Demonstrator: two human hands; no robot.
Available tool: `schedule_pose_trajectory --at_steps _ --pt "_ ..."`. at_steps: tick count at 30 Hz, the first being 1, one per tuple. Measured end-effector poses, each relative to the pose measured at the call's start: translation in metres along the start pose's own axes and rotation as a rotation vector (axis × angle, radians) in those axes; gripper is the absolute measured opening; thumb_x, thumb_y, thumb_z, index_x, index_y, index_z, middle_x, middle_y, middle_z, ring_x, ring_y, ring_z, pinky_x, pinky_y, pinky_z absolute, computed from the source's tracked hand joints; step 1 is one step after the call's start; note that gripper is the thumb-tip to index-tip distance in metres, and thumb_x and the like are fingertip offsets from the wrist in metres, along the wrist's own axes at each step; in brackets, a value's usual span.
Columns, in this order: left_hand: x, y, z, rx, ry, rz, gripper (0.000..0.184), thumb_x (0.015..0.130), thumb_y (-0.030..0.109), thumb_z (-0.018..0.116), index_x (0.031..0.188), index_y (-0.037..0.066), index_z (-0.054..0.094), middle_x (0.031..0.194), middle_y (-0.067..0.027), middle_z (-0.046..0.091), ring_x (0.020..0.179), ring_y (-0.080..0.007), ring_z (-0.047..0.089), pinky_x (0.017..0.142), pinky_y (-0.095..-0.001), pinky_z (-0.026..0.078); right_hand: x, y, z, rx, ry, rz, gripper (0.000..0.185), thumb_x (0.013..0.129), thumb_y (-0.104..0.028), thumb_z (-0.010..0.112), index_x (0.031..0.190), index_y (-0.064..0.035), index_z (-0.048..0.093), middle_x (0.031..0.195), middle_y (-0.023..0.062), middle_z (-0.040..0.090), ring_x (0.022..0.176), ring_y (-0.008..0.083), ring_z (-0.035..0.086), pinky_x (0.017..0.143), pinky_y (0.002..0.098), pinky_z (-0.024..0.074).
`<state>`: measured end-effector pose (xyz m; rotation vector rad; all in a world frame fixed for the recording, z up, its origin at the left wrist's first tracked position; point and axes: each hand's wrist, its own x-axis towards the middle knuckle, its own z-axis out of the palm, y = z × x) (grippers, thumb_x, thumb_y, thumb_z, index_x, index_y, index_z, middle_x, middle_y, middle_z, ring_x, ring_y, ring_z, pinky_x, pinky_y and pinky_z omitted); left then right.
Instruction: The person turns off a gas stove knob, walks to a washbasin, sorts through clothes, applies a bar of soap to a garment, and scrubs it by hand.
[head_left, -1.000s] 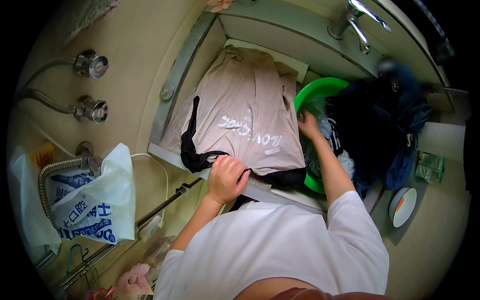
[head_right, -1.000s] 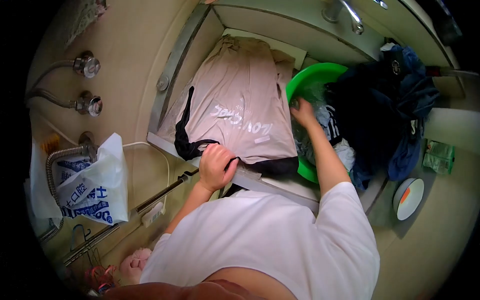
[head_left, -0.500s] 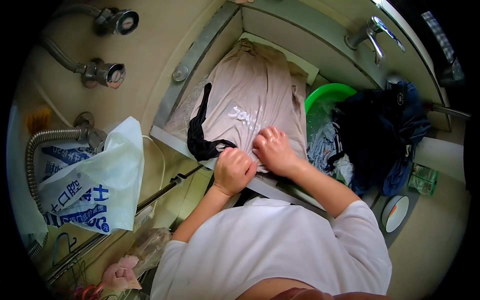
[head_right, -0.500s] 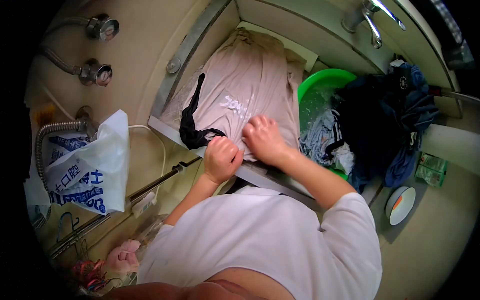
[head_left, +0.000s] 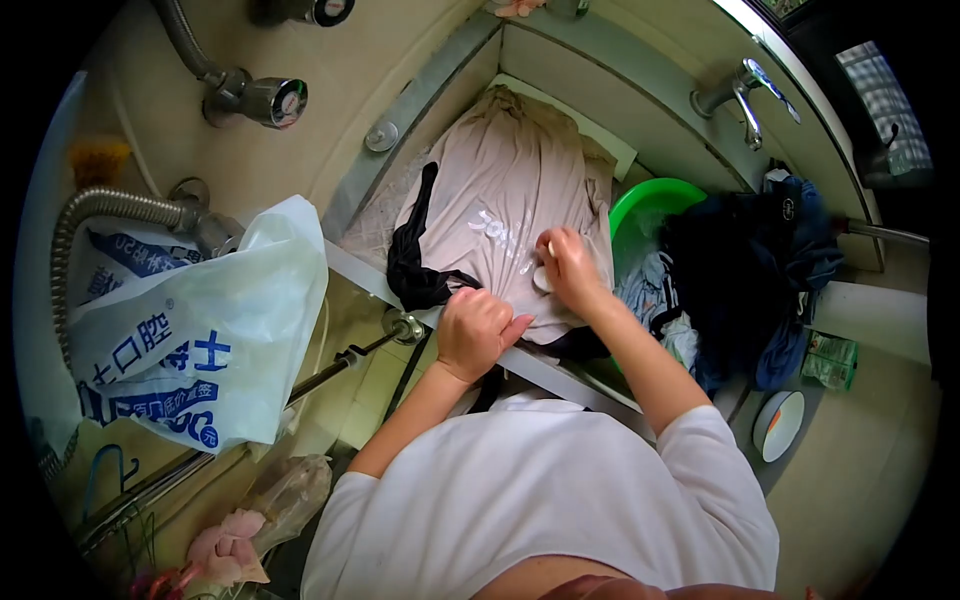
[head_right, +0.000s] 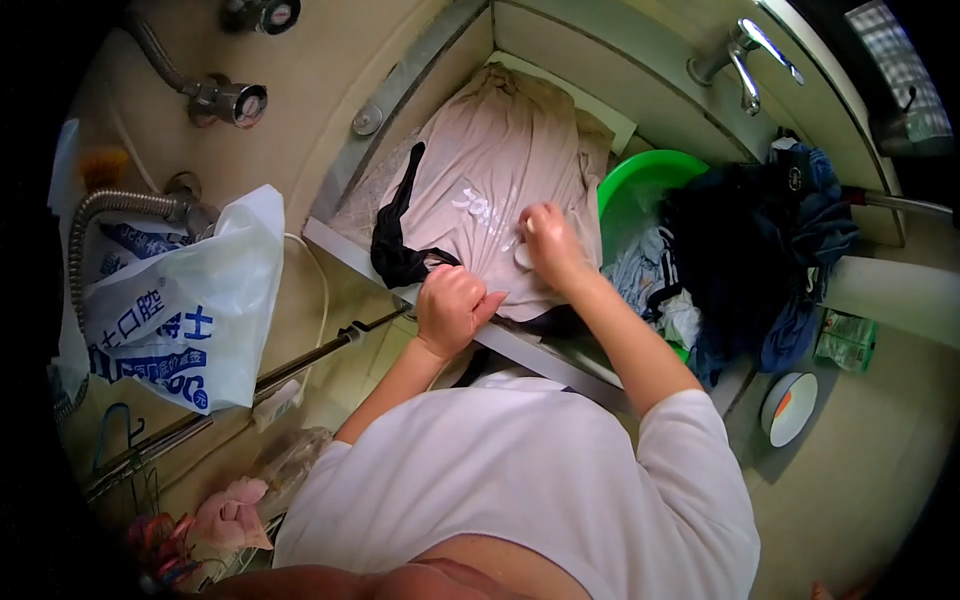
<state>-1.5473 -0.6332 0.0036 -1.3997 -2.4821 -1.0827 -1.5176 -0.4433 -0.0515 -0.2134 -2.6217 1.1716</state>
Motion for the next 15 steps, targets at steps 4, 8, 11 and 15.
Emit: schedule_pose_trajectory --at_steps 4,8,11,15 --pt "0.004 -0.001 0.001 -0.082 -0.026 -0.138 0.034 0.075 0.031 0.064 0.056 0.009 0.047 0.055 -0.0048 0.047 0.059 -0.0247 0.05 0.058 -0.0368 0.038 0.006 -0.01 -0.013 0.022 -0.17 0.043 0.013 0.076 -0.009 0.058 0.088 -0.0032 0.056 0.088 0.0191 0.053 0.079 0.0377 0.053 0.071 0.0414 0.0434" --pt "0.013 0.004 0.001 -0.19 0.066 -0.168 0.039 0.076 0.027 0.064 0.054 0.006 0.04 0.053 -0.0094 0.041 0.053 -0.0289 0.044 0.053 -0.0371 0.035 -0.013 -0.033 -0.026 0.05 -0.201 -0.092 0.02 0.07 -0.009 0.064 0.089 -0.0055 0.058 0.087 0.0172 0.054 0.081 0.0363 0.053 0.072 0.0397 0.0438" --pt "0.028 0.013 -0.003 -0.177 0.079 -0.079 0.04 0.076 0.026 0.065 0.054 0.005 0.039 0.053 -0.0101 0.041 0.052 -0.0294 0.044 0.052 -0.0378 0.035 -0.011 -0.038 -0.027 0.046 -0.274 -0.044 0.023 0.067 -0.007 0.065 0.089 -0.0061 0.057 0.088 0.0164 0.055 0.082 0.0358 0.054 0.073 0.0374 0.0448" --pt "0.043 0.016 -0.004 -0.187 0.116 -0.013 0.039 0.077 0.025 0.065 0.055 0.004 0.04 0.054 -0.0109 0.042 0.051 -0.0302 0.044 0.052 -0.0388 0.034 0.002 -0.034 -0.033 0.13 -0.474 0.284 0.021 0.069 -0.009 0.067 0.087 -0.0056 0.057 0.087 0.0096 0.058 0.074 0.0271 0.058 0.065 0.0336 0.0473"
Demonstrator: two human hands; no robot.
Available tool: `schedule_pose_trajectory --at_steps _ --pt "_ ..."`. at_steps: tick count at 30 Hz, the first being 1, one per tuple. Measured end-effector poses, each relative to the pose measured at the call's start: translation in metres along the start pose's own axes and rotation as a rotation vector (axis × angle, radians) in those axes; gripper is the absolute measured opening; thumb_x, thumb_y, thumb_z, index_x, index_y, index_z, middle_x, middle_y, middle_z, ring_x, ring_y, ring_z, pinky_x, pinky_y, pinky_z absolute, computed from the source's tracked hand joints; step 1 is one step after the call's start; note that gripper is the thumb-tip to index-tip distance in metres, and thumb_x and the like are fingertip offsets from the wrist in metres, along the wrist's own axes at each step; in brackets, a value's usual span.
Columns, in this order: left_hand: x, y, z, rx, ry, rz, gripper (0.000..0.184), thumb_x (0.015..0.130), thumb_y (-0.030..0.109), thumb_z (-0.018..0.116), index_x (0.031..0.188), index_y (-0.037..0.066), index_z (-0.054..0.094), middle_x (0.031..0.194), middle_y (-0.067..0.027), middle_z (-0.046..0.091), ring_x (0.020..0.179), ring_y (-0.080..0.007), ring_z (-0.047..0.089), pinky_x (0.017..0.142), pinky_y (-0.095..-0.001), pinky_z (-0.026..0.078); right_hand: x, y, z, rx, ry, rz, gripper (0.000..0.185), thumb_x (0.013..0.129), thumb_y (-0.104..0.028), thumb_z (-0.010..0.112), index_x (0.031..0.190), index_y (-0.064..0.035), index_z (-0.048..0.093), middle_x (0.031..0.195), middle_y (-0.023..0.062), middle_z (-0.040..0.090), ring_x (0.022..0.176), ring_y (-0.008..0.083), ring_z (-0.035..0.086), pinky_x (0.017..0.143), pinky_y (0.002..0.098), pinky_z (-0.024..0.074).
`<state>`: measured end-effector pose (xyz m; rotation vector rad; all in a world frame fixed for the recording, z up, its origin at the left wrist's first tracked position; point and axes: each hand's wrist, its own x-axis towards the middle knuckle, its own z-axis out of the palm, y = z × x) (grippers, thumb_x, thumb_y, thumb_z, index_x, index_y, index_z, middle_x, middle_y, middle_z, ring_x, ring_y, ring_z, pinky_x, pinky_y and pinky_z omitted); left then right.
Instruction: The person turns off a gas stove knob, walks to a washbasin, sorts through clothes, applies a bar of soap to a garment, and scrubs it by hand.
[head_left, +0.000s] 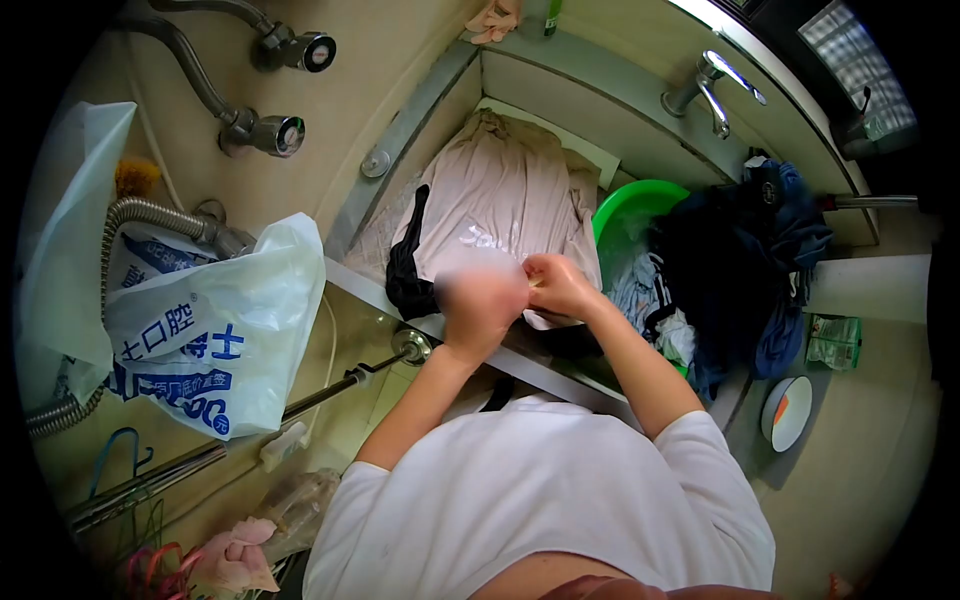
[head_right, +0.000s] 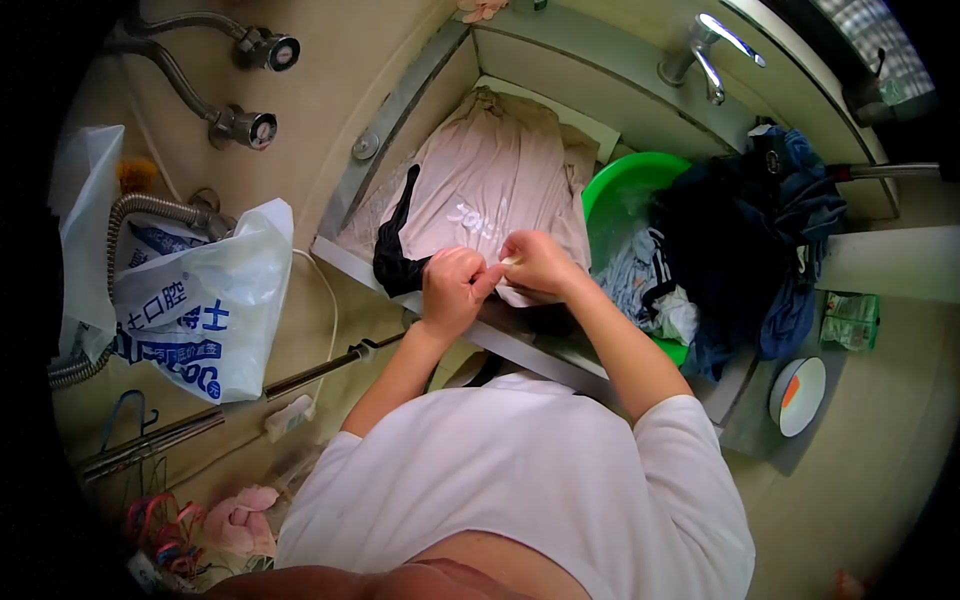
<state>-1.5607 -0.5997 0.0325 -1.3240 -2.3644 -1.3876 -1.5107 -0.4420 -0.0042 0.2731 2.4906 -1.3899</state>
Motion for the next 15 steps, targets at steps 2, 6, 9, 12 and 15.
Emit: schedule_pose_trajectory --at_steps 2,6,9,12,15 --pt "0.007 -0.001 -0.001 -0.055 0.089 -0.059 0.039 0.077 0.026 0.064 0.055 0.004 0.041 0.054 -0.0113 0.043 0.051 -0.0306 0.044 0.052 -0.0388 0.034 -0.008 0.007 -0.008 0.927 -0.211 0.247 0.025 0.071 -0.016 0.071 0.087 -0.0038 0.057 0.087 -0.0005 0.058 0.073 0.0147 0.058 0.062 0.0295 0.047" --pt "0.024 -0.001 0.003 -0.096 0.03 -0.08 0.038 0.077 0.026 0.065 0.056 0.003 0.043 0.053 -0.0113 0.042 0.053 -0.0301 0.043 0.051 -0.0379 0.034 -0.024 0.005 -0.005 0.555 -0.089 -0.188 0.031 0.071 -0.02 0.073 0.09 -0.0023 0.056 0.089 0.0006 0.059 0.076 0.0129 0.058 0.067 0.0274 0.046" --pt "0.034 0.01 0.013 -0.181 0.006 -0.089 0.038 0.077 0.027 0.065 0.057 0.003 0.044 0.055 -0.0104 0.044 0.053 -0.0291 0.043 0.05 -0.0375 0.033 -0.028 -0.032 -0.005 0.289 0.164 -0.247 0.026 0.065 -0.009 0.067 0.087 -0.002 0.057 0.083 0.0085 0.061 0.076 0.0133 0.057 0.069 0.0266 0.0446" --pt "0.039 0.027 0.006 -0.14 0.252 -0.056 0.026 0.078 0.015 0.064 0.062 0.003 0.047 0.06 -0.0094 0.046 0.055 -0.0264 0.046 0.054 -0.0344 0.038 -0.026 -0.02 -0.017 0.394 0.448 -0.104 0.023 0.062 -0.006 0.063 0.084 -0.0015 0.058 0.077 0.0086 0.061 0.073 0.0132 0.056 0.067 0.0262 0.0447" --pt "0.006 0.029 0.012 -0.279 0.125 -0.032 0.007 0.079 -0.001 0.056 0.076 0.001 0.051 0.067 -0.009 0.05 0.059 -0.0203 0.05 0.055 -0.0298 0.041 -0.035 -0.023 -0.033 0.389 0.577 -0.145 0.017 0.065 -0.005 0.064 0.079 -0.0002 0.057 0.07 0.007 0.057 0.065 0.0132 0.053 0.062 0.0264 0.0437"
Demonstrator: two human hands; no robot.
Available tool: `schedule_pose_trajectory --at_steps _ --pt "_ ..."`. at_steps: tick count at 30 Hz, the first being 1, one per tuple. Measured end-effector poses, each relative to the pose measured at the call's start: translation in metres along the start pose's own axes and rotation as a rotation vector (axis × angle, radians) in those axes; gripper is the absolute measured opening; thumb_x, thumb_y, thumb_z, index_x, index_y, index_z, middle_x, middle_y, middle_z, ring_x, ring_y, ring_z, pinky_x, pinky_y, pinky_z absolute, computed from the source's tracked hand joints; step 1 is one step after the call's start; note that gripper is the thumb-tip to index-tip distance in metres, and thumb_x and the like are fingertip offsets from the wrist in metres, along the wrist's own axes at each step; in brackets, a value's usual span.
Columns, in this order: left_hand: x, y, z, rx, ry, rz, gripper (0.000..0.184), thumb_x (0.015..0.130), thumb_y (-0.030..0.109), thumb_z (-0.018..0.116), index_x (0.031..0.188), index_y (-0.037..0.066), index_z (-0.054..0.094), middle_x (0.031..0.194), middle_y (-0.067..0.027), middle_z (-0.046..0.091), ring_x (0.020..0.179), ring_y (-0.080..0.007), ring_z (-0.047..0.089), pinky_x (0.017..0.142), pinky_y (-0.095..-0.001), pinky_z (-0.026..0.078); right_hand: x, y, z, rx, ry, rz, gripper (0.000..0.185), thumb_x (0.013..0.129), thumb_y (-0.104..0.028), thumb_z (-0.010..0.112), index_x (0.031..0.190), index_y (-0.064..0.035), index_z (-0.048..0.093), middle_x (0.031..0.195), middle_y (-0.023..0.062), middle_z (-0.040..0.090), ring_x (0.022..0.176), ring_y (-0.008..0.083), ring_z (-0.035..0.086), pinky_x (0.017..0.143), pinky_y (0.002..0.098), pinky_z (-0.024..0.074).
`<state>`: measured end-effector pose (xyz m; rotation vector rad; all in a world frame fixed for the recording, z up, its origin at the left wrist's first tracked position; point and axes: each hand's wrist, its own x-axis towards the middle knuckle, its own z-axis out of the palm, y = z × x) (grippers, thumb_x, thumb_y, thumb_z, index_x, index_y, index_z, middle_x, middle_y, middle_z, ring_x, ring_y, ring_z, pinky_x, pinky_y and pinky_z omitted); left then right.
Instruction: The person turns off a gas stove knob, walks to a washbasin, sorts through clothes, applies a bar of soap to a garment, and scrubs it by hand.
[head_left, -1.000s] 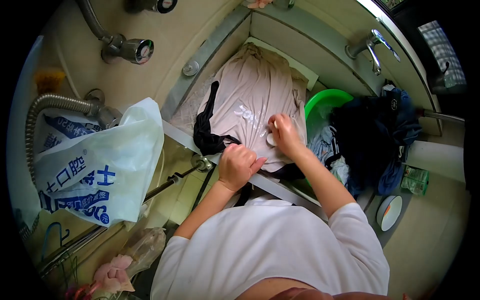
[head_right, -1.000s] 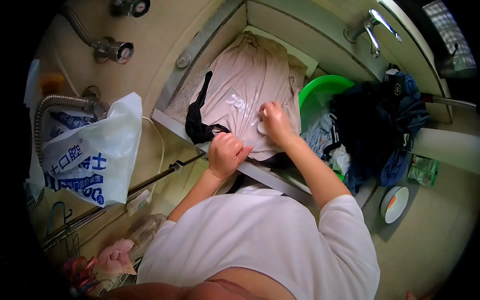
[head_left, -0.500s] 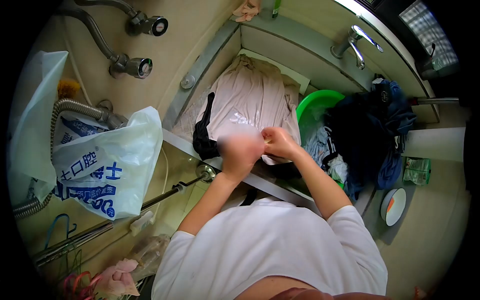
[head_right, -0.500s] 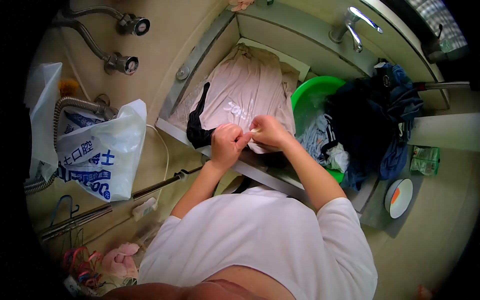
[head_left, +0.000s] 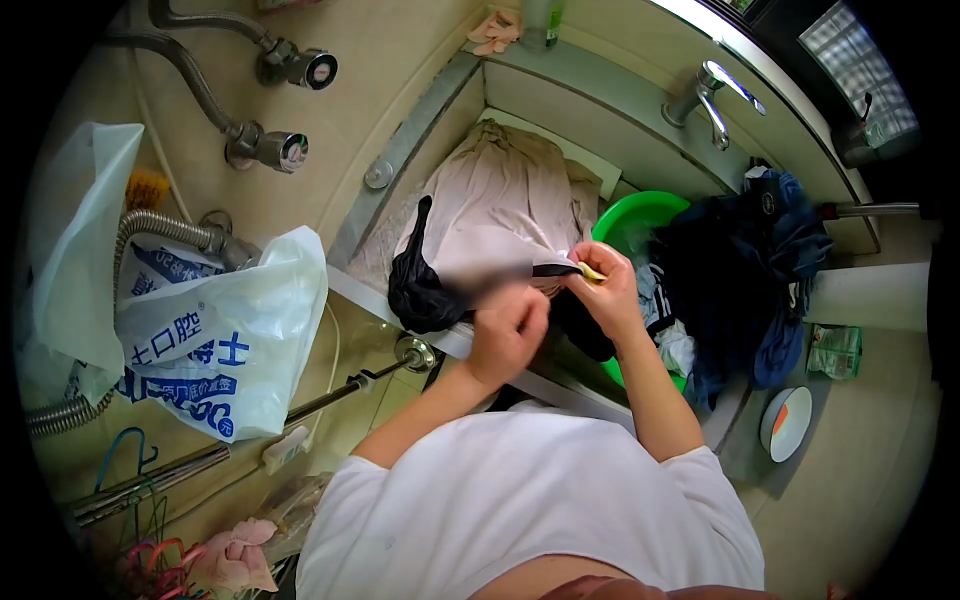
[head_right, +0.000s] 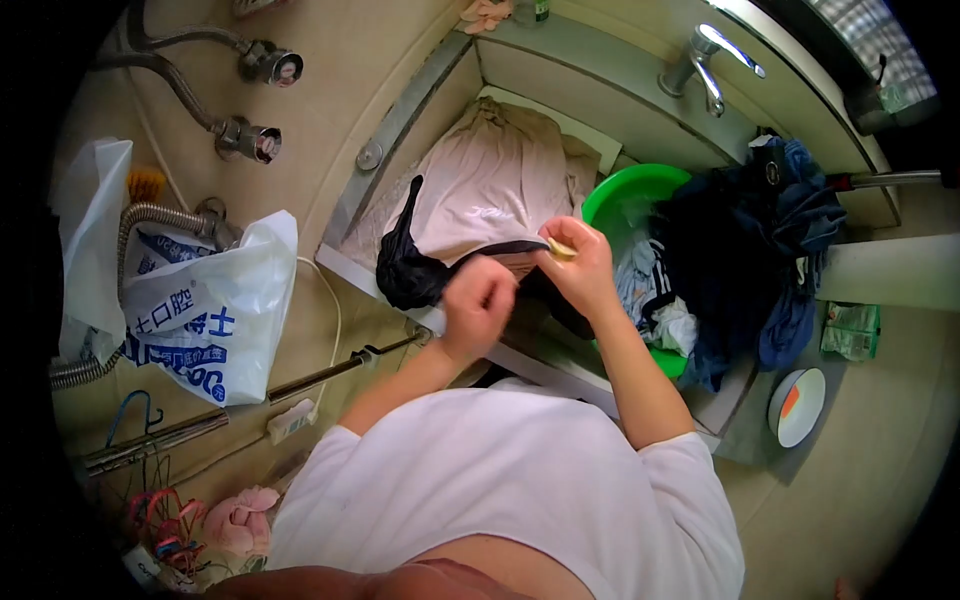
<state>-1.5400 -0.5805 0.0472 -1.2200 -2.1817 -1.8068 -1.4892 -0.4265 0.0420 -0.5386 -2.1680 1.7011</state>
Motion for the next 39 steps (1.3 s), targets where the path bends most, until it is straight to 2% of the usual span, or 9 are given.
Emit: schedule_pose_trajectory --at_steps 7,17,20,22,26,28,30,34,39 --pt "0.01 -0.072 0.038 -1.468 0.448 -1.29 0.02 0.086 0.025 0.05 0.08 0.007 0.055 0.078 -0.0015 0.058 0.073 -0.0146 0.055 0.064 -0.032 0.043 -0.03 -0.033 0.029 -0.201 -0.276 -0.203 0.027 0.069 -0.017 0.074 0.079 -0.0003 0.054 0.07 0.0143 0.054 0.063 0.031 0.053 0.058 0.0341 0.0435" --pt "0.032 -0.088 0.083 -1.936 0.086 -0.881 0.019 0.086 0.028 0.048 0.085 0.009 0.053 0.087 -0.0044 0.054 0.089 -0.0169 0.05 0.075 -0.0336 0.039 0.019 -0.002 -0.002 0.37 0.072 0.237 0.016 0.078 -0.018 0.056 0.079 -0.0018 0.057 0.07 0.0051 0.052 0.065 0.0157 0.05 0.061 0.0267 0.0411" --pt "0.034 -0.081 0.093 -2.054 0.153 -0.562 0.02 0.086 0.029 0.047 0.087 0.01 0.053 0.09 -0.0053 0.053 0.094 -0.0176 0.048 0.079 -0.0341 0.038 0.031 0.007 0.035 -0.457 0.074 -0.523 0.01 0.078 -0.007 0.053 0.086 -0.0009 0.055 0.078 0.0123 0.054 0.073 0.0268 0.05 0.07 0.0348 0.0402" --pt "0.036 -0.078 0.111 -2.191 0.334 -0.165 0.02 0.086 0.029 0.046 0.088 0.011 0.052 0.092 -0.0059 0.052 0.097 -0.018 0.047 0.081 -0.0344 0.037 0.045 0.022 0.047 -0.417 0.001 -0.572 0.009 0.075 -0.008 0.058 0.081 -0.0021 0.054 0.079 0.0157 0.054 0.077 0.0331 0.049 0.071 0.0398 0.0386" --pt "0.026 -0.115 0.087 -1.997 0.129 -0.952 0.024 0.088 0.03 0.039 0.101 0.012 0.049 0.104 -0.0055 0.048 0.108 -0.016 0.043 0.096 -0.0294 0.033 0.08 0.041 0.045 -0.523 0.028 -0.522 0.013 0.073 -0.009 0.061 0.078 -0.0024 0.052 0.079 0.0161 0.052 0.075 0.0343 0.048 0.069 0.0407 0.0386" --pt "0.025 -0.121 0.086 -1.803 0.03 -0.616 0.03 0.089 0.035 0.038 0.105 0.012 0.047 0.106 -0.0066 0.048 0.109 -0.0183 0.043 0.097 -0.0314 0.033 0.062 0.029 0.054 -0.496 -0.001 -0.476 0.013 0.073 -0.009 0.061 0.078 -0.0022 0.051 0.079 0.0154 0.052 0.077 0.0342 0.049 0.069 0.0416 0.0387" --pt "0.046 -0.101 0.122 -2.183 0.272 0.568 0.037 0.089 0.041 0.034 0.106 0.01 0.047 0.111 -0.008 0.048 0.11 -0.02 0.043 0.096 -0.0335 0.034 0.034 0.0 0.07 -0.336 -0.088 -0.478 0.015 0.07 -0.012 0.063 0.077 -0.0039 0.053 0.084 0.0151 0.052 0.079 0.0338 0.048 0.071 0.0412 0.0395" --pt "0.039 -0.093 0.066 -1.812 0.171 -0.932 0.039 0.09 0.042 0.032 0.102 0.008 0.048 0.11 -0.0089 0.05 0.108 -0.0212 0.046 0.092 -0.0343 0.038 0.064 0.025 0.052 -0.53 0.029 -0.496 0.014 0.071 -0.012 0.062 0.075 -0.0035 0.053 0.086 0.0145 0.051 0.082 0.0336 0.047 0.074 0.0406 0.0393" --pt "0.025 -0.133 0.132 -2.473 0.308 -0.258 0.037 0.09 0.038 0.034 0.106 0.007 0.046 0.113 -0.0123 0.048 0.106 -0.0222 0.047 0.092 -0.0343 0.039 0.043 0.021 0.063 -0.435 0.054 -0.481 0.015 0.07 -0.011 0.064 0.074 -0.0026 0.052 0.085 0.0145 0.052 0.083 0.0326 0.048 0.074 0.0415 0.0394"
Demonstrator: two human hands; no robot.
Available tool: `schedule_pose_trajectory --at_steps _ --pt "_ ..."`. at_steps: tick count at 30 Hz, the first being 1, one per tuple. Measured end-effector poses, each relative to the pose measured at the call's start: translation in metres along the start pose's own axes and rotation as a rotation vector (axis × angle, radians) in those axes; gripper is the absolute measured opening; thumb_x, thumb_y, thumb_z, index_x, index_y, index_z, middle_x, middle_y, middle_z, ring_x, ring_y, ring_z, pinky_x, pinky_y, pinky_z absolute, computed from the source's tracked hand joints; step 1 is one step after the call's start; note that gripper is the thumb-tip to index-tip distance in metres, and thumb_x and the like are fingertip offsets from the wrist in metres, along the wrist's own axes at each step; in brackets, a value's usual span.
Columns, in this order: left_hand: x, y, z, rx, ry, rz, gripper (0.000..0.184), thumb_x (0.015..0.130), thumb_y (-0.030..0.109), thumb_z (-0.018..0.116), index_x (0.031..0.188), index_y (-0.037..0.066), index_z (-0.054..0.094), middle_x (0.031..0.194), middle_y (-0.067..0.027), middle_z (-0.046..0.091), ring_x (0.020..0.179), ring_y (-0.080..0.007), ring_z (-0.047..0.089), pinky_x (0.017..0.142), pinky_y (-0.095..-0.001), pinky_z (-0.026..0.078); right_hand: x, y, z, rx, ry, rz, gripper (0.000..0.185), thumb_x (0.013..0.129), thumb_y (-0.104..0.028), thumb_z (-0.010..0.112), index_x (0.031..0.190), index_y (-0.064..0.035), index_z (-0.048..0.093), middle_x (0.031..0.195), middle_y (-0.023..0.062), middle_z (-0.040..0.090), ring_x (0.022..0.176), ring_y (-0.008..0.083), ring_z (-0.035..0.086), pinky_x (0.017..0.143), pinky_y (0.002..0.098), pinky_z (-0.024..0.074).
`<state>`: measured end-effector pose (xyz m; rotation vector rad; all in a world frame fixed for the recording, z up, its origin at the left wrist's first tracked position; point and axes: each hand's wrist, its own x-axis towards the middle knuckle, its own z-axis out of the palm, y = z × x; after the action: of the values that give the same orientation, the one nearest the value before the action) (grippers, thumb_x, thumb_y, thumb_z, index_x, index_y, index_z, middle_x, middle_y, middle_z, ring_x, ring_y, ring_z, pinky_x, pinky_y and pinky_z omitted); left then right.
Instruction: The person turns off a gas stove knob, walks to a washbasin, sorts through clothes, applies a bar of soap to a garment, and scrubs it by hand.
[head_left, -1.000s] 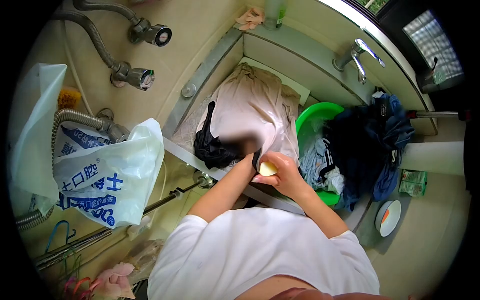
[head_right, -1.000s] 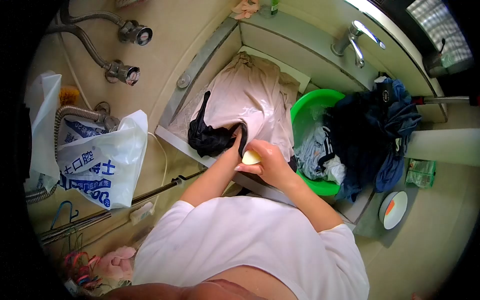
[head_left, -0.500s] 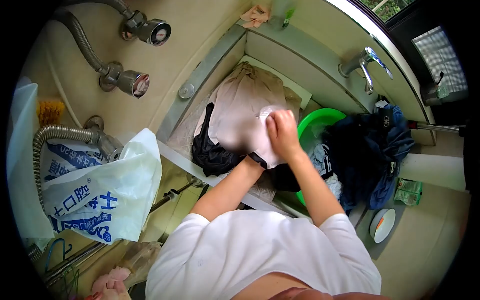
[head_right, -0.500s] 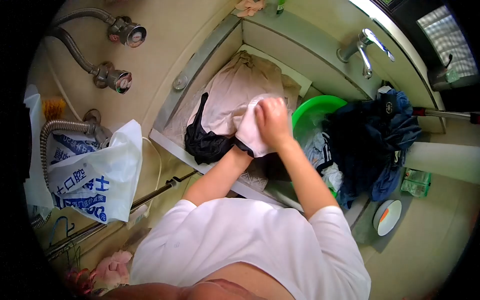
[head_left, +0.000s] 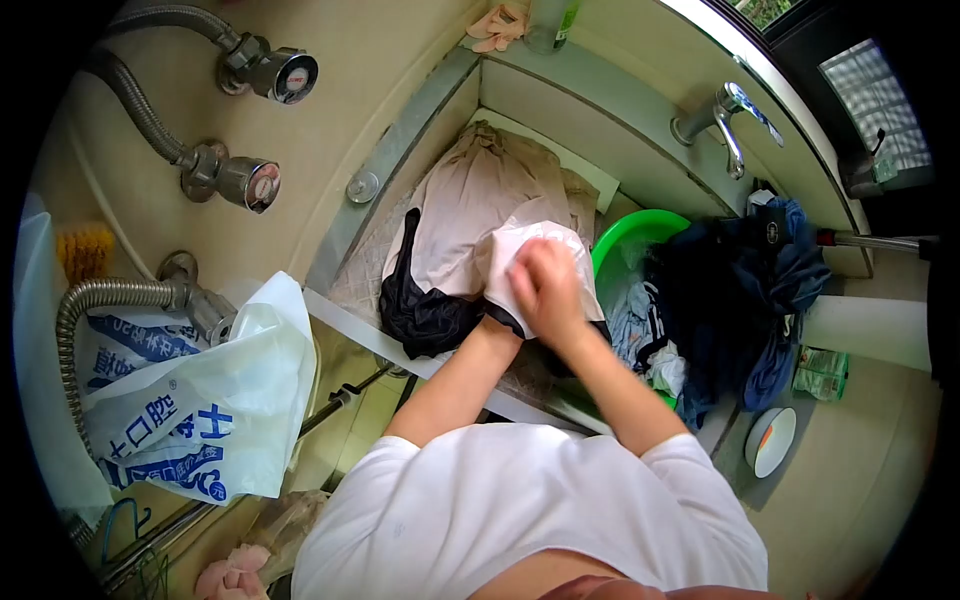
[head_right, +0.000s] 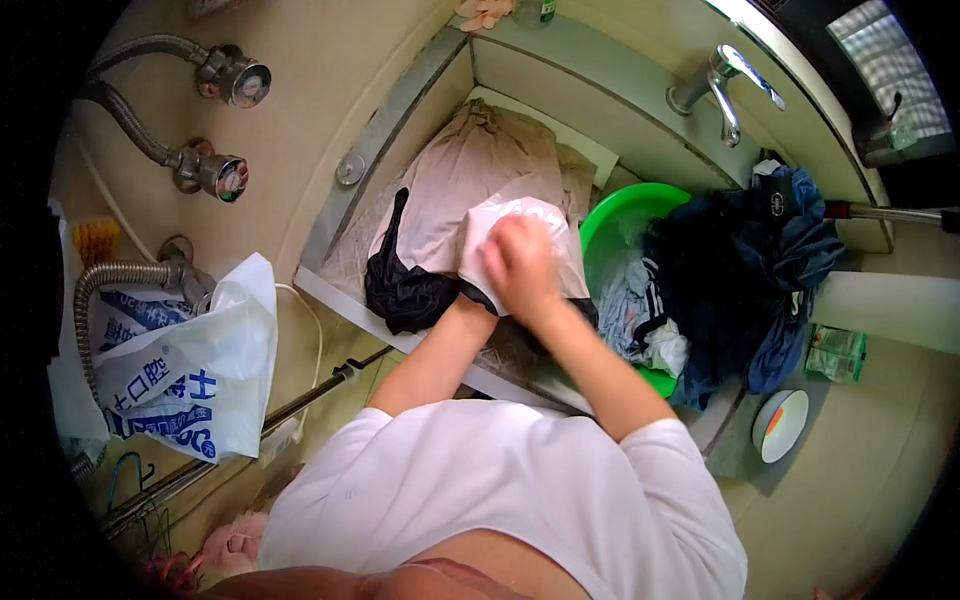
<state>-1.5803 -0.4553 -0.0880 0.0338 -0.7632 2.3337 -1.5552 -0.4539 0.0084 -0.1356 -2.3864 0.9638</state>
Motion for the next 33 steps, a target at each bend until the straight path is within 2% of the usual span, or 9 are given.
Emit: schedule_pose_trajectory --at_steps 5,7,9,15,21,25,30,32,33 --pt "-0.019 0.033 0.023 0.734 -0.264 -0.199 0.036 0.09 0.036 0.036 0.115 0.011 0.045 0.122 -0.008 0.046 0.118 -0.0194 0.039 0.1 -0.0339 0.033 0.003 -0.019 -0.007 0.091 -0.184 -0.066 0.015 0.071 -0.015 0.063 0.076 -0.0052 0.052 0.086 0.0107 0.052 0.082 0.0305 0.047 0.076 0.0389 0.0374" --pt "-0.02 0.024 0.069 0.722 0.375 -0.229 0.037 0.089 0.035 0.041 0.117 0.012 0.044 0.122 -0.0105 0.045 0.117 -0.0202 0.041 0.099 -0.0348 0.034 0.017 0.009 -0.004 0.102 -0.16 -0.012 0.014 0.073 -0.014 0.06 0.077 -0.0036 0.052 0.087 0.0126 0.052 0.083 0.0318 0.048 0.076 0.0392 0.0379" --pt "-0.01 0.009 0.084 0.615 0.502 -0.222 0.038 0.089 0.037 0.04 0.119 0.014 0.043 0.126 -0.0091 0.042 0.12 -0.0196 0.039 0.101 -0.0356 0.031 0.029 0.001 -0.017 -0.036 -0.142 0.066 0.012 0.076 -0.011 0.058 0.078 -0.0024 0.051 0.09 0.0144 0.053 0.085 0.0323 0.049 0.076 0.0385 0.0391" --pt "-0.01 0.013 0.083 0.492 0.33 -0.222 0.035 0.091 0.037 0.036 0.115 0.013 0.044 0.122 -0.0072 0.045 0.117 -0.019 0.041 0.1 -0.0346 0.032 0.0 -0.03 -0.006 0.111 -0.256 -0.145 0.015 0.072 -0.012 0.061 0.08 -0.0041 0.051 0.089 0.0113 0.053 0.085 0.0309 0.048 0.078 0.0389 0.0388" --pt "-0.002 0.008 0.072 0.556 0.379 -0.215 0.035 0.091 0.037 0.034 0.113 0.011 0.045 0.118 -0.0072 0.047 0.114 -0.0187 0.043 0.098 -0.0337 0.033 0.031 0.029 -0.01 -0.05 -0.164 0.03 0.011 0.076 -0.011 0.058 0.079 -0.0024 0.053 0.087 0.0143 0.052 0.083 0.0326 0.049 0.073 0.0387 0.0404" --pt "-0.001 0.009 0.081 0.49 0.285 -0.198 0.036 0.092 0.036 0.032 0.113 0.01 0.045 0.117 -0.0077 0.047 0.112 -0.0185 0.044 0.097 -0.0334 0.035 0.005 -0.023 0.0 0.144 -0.171 -0.146 0.015 0.071 -0.007 0.062 0.082 -0.0041 0.052 0.087 0.011 0.052 0.086 0.0312 0.05 0.076 0.0384 0.0406" --pt "0.002 0.005 0.091 0.448 0.365 -0.252 0.037 0.093 0.036 0.029 0.112 0.009 0.046 0.116 -0.0084 0.047 0.11 -0.0182 0.046 0.095 -0.0331 0.037 0.027 0.029 -0.009 -0.053 -0.08 -0.052 0.011 0.075 -0.009 0.059 0.083 -0.002 0.055 0.09 0.014 0.054 0.089 0.0325 0.049 0.077 0.0374 0.0402" --pt "0.0 0.011 0.071 1.052 0.233 -0.264 0.038 0.093 0.037 0.027 0.112 0.01 0.046 0.115 -0.0079 0.048 0.11 -0.0177 0.046 0.094 -0.0322 0.037 0.029 0.055 -0.011 -0.094 -0.023 0.053 0.01 0.076 -0.01 0.058 0.082 -0.0021 0.055 0.091 0.0139 0.054 0.09 0.0327 0.049 0.079 0.0372 0.0402" --pt "0.0 0.011 0.076 1.024 0.265 -0.275 0.038 0.093 0.036 0.026 0.112 0.01 0.046 0.115 -0.0076 0.048 0.11 -0.0173 0.045 0.094 -0.0318 0.037 0.026 0.059 -0.01 -0.065 -0.004 0.132 0.009 0.076 -0.01 0.058 0.081 -0.0025 0.055 0.092 0.0135 0.054 0.091 0.0323 0.049 0.08 0.0371 0.0402"
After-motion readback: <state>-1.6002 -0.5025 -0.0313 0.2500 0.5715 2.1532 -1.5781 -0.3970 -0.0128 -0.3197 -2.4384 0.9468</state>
